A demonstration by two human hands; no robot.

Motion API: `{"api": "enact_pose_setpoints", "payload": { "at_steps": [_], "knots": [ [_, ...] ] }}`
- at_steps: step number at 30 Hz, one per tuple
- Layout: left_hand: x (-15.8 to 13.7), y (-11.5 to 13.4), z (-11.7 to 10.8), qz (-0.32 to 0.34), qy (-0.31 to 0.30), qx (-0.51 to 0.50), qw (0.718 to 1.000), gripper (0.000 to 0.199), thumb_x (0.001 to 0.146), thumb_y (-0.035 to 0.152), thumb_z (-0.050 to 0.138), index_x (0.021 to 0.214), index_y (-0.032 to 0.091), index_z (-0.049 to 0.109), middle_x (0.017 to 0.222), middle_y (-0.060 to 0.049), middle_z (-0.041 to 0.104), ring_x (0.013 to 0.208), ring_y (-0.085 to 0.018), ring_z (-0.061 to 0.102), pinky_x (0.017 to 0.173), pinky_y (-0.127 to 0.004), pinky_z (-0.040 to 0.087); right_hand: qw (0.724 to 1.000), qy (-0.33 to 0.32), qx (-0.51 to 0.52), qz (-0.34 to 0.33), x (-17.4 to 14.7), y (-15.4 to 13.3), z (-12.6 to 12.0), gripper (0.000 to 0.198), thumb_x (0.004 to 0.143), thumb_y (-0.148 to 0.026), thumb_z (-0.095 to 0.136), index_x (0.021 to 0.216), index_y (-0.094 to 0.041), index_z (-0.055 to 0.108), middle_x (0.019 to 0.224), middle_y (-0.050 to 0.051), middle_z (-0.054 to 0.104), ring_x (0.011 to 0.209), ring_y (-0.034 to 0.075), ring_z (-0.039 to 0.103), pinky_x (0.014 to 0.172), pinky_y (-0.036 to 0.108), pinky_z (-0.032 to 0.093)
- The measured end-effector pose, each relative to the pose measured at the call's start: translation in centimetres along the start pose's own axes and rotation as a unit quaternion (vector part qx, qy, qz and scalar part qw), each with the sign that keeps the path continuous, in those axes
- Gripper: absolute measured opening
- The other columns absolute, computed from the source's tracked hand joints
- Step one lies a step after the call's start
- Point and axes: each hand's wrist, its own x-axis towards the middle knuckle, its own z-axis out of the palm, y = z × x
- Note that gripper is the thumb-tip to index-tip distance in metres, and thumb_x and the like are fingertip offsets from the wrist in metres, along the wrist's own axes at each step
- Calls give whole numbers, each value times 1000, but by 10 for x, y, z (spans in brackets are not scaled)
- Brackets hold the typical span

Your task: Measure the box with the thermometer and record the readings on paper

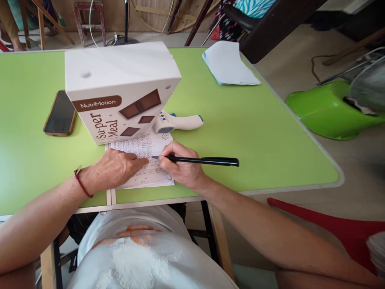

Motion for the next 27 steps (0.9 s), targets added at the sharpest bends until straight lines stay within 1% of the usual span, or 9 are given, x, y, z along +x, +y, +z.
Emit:
{"api": "enact_pose_setpoints", "payload": {
  "at_steps": [7, 12, 14, 19, 24, 27],
  "knots": [
    [0, 0, 0, 0, 0, 7, 1000, 19, 94, 14, 48, 98, 18, 66, 62, 1, 61, 45, -11, 46, 43, -30, 15, 1000, -7, 6, -4, 0, -1, -1, 15, 74, -17, 57, 65, -24, 48, 52, -6, 53, 43, 9, 43, 42, 23, 33],
    [1, -1, 0, 3, 1, 6, 1000, 20, 95, 14, 46, 99, 18, 66, 62, 1, 61, 46, -12, 47, 44, -30, 16, 1000, 29, 7, 4, 0, 1, 0, 14, 75, -20, 55, 64, -24, 48, 50, -7, 51, 43, 9, 44, 43, 23, 35],
    [1, 0, -1, 0, -8, 6, 1000, 21, 95, 14, 46, 100, 19, 66, 63, 0, 62, 46, -12, 47, 44, -29, 16, 999, 34, 3, 8, 0, 1, 0, 13, 74, -20, 54, 64, -24, 48, 50, -7, 51, 44, 9, 44, 44, 23, 36],
    [1, 0, -2, -16, -43, 3, 999, 22, 95, 16, 47, 103, 20, 67, 65, 0, 64, 48, -12, 49, 46, -29, 16, 1000, 20, 9, 11, 0, 0, 0, 13, 74, -19, 55, 64, -24, 48, 50, -7, 52, 43, 9, 43, 42, 23, 34],
    [1, 0, -2, -16, -49, -1, 999, 24, 94, 16, 48, 107, 19, 68, 66, -2, 65, 49, -13, 47, 47, -27, 20, 999, 38, 0, 10, 0, 0, 1, 13, 73, -20, 54, 63, -24, 48, 49, -7, 52, 43, 9, 44, 43, 23, 35],
    [1, 0, -1, -17, -45, -3, 999, 23, 95, 16, 47, 104, 19, 68, 65, -1, 64, 48, -12, 47, 46, -28, 19, 999, 44, -9, 13, 0, 0, 1, 13, 73, -21, 54, 62, -24, 47, 48, -7, 50, 43, 9, 44, 44, 23, 36]
  ]
}}
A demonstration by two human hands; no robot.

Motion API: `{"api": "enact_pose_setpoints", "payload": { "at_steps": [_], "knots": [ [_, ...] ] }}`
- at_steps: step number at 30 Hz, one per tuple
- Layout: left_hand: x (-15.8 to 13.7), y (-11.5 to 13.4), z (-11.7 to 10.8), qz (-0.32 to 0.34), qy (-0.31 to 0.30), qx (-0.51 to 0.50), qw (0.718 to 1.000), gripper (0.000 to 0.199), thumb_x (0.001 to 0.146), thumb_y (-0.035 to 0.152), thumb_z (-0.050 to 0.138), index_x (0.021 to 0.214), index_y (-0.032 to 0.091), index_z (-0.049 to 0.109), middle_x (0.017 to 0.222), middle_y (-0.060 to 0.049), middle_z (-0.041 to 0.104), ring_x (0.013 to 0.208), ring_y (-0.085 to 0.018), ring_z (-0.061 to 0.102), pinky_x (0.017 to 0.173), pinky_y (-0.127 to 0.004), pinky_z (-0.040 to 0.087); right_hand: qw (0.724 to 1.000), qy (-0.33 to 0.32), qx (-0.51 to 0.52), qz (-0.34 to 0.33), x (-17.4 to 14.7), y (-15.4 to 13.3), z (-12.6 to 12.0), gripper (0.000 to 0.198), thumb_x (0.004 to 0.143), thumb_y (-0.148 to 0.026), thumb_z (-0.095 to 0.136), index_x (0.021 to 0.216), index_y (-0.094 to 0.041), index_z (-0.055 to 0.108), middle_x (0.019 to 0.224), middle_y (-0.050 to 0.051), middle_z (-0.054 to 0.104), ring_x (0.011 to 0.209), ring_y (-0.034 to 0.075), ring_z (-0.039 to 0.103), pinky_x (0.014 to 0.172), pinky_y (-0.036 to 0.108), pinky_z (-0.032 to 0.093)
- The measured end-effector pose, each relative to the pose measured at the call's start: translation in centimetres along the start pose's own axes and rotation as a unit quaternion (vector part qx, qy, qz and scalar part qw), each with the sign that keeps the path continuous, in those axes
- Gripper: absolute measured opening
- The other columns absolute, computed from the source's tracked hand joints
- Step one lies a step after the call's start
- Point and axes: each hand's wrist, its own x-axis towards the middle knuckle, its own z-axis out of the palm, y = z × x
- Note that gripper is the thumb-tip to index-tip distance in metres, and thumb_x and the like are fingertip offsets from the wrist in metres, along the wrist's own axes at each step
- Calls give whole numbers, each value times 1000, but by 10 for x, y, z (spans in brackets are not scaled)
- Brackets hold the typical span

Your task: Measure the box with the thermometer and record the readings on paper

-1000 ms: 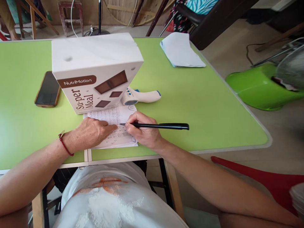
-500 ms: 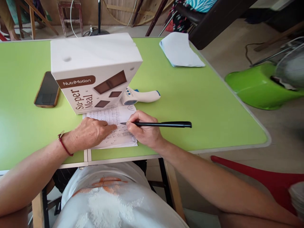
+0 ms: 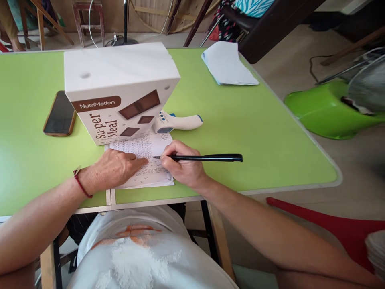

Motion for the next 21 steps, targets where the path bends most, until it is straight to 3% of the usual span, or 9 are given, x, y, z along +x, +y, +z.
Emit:
{"api": "enact_pose_setpoints", "payload": {
  "at_steps": [4, 9, 15, 21],
  "knots": [
    [0, 0, 1, 5, 23, -9, 1000, 23, 97, 17, 44, 102, 19, 66, 64, 0, 61, 47, -12, 46, 45, -29, 19, 1000, -8, -1, -3, 1, -2, -1, 14, 72, -20, 54, 61, -24, 47, 49, -7, 51, 42, 9, 44, 43, 23, 35],
    [-1, 0, 0, 1, 1, 3, 1000, 21, 94, 16, 49, 105, 20, 68, 66, -1, 64, 48, -12, 47, 46, -29, 16, 1000, -14, 9, -9, 1, -1, 0, 15, 72, -19, 54, 61, -24, 47, 49, -7, 51, 41, 9, 43, 41, 22, 33],
    [-1, 0, 0, 6, 16, 2, 1000, 23, 93, 13, 49, 104, 20, 68, 65, 0, 64, 48, -13, 47, 46, -29, 15, 1000, 25, 1, -5, -1, 2, 1, 13, 72, -20, 54, 63, -25, 46, 49, -7, 50, 43, 10, 43, 44, 24, 36],
    [0, 0, 1, 8, 19, 7, 1000, 22, 94, 13, 48, 102, 19, 67, 64, 0, 63, 47, -13, 47, 45, -29, 15, 1000, -17, 12, 18, -1, 2, 0, 12, 73, -23, 55, 64, -25, 49, 49, -6, 52, 45, 10, 45, 45, 24, 37]
  ]
}}
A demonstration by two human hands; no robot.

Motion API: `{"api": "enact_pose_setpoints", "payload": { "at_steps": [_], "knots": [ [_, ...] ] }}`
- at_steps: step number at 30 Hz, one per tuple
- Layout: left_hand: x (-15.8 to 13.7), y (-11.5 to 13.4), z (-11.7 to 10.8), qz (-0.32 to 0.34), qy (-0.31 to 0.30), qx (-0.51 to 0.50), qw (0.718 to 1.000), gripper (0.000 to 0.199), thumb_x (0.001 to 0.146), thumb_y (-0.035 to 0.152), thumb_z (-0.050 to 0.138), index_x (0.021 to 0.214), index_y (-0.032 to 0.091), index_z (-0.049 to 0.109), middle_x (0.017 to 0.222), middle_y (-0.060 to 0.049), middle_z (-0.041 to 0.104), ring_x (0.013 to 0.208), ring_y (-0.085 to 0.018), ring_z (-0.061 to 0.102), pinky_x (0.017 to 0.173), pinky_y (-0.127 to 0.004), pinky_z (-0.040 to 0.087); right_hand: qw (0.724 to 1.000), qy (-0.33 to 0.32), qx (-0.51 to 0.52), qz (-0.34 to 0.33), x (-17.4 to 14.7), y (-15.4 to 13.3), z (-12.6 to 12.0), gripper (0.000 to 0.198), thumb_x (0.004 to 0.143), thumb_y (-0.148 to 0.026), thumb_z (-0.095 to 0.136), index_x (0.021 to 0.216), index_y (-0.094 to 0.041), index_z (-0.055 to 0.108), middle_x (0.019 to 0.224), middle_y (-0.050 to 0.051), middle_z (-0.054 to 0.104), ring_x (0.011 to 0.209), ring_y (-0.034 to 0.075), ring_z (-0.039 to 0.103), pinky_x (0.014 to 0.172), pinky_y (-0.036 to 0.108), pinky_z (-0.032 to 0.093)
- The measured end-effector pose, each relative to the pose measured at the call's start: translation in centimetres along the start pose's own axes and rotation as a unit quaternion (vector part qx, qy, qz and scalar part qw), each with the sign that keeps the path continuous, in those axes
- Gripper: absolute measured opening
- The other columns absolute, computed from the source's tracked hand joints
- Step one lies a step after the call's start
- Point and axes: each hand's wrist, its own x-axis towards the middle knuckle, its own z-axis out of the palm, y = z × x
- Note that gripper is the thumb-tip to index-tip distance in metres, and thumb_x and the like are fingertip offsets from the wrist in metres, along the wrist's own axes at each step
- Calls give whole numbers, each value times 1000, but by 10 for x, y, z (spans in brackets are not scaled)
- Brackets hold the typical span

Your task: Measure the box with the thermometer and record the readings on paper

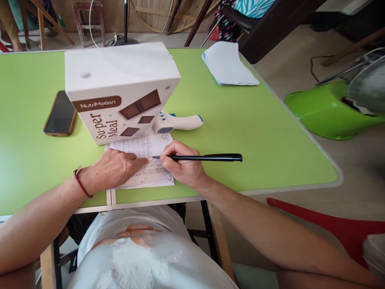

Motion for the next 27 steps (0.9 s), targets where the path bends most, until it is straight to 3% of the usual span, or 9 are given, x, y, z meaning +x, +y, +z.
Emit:
{"api": "enact_pose_setpoints", "payload": {
  "at_steps": [10, 15, 20, 23, 27],
  "knots": [
    [-1, 0, -1, 1, 8, -19, 1000, 24, 97, 14, 43, 100, 18, 67, 64, 0, 61, 47, -12, 44, 45, -29, 18, 1000, -19, 10, 1, 1, -1, 1, 13, 73, -21, 55, 64, -24, 47, 51, -7, 50, 44, 9, 42, 43, 24, 32],
    [-1, -1, 0, -5, -6, -10, 1000, 25, 96, 14, 44, 104, 19, 67, 65, -1, 63, 47, -12, 46, 46, -28, 18, 999, 32, 2, 11, 0, -2, -2, 11, 75, -26, 55, 66, -25, 49, 52, -6, 54, 46, 11, 46, 45, 26, 38],
    [0, 1, -4, -1, -16, 1, 1000, 25, 96, 15, 45, 103, 19, 69, 68, -2, 66, 49, -13, 49, 46, -29, 17, 983, 47, -176, -23, 5, -3, -26, 9, 76, -20, 61, 71, -26, 56, 66, 0, 64, 60, 17, 56, 55, 31, 43],
    [-1, 1, -14, 12, 42, -13, 999, 29, 99, 18, 42, 92, 18, 69, 69, -3, 65, 52, -13, 52, 46, -28, 25, 943, 39, -324, -62, 11, 5, -45, 13, 80, -15, 57, 73, -25, 62, 75, 6, 67, 73, 24, 61, 60, 36, 42],
    [-8, -10, -30, -50, 218, -79, 972, 22, 100, 29, 47, 96, 20, 67, 75, -3, 65, 63, -13, 59, 56, -27, 43, 886, 11, -460, -60, 15, 23, -59, 21, 82, -11, 52, 80, -25, 67, 79, 9, 67, 77, 26, 59, 60, 36, 39]
  ]
}}
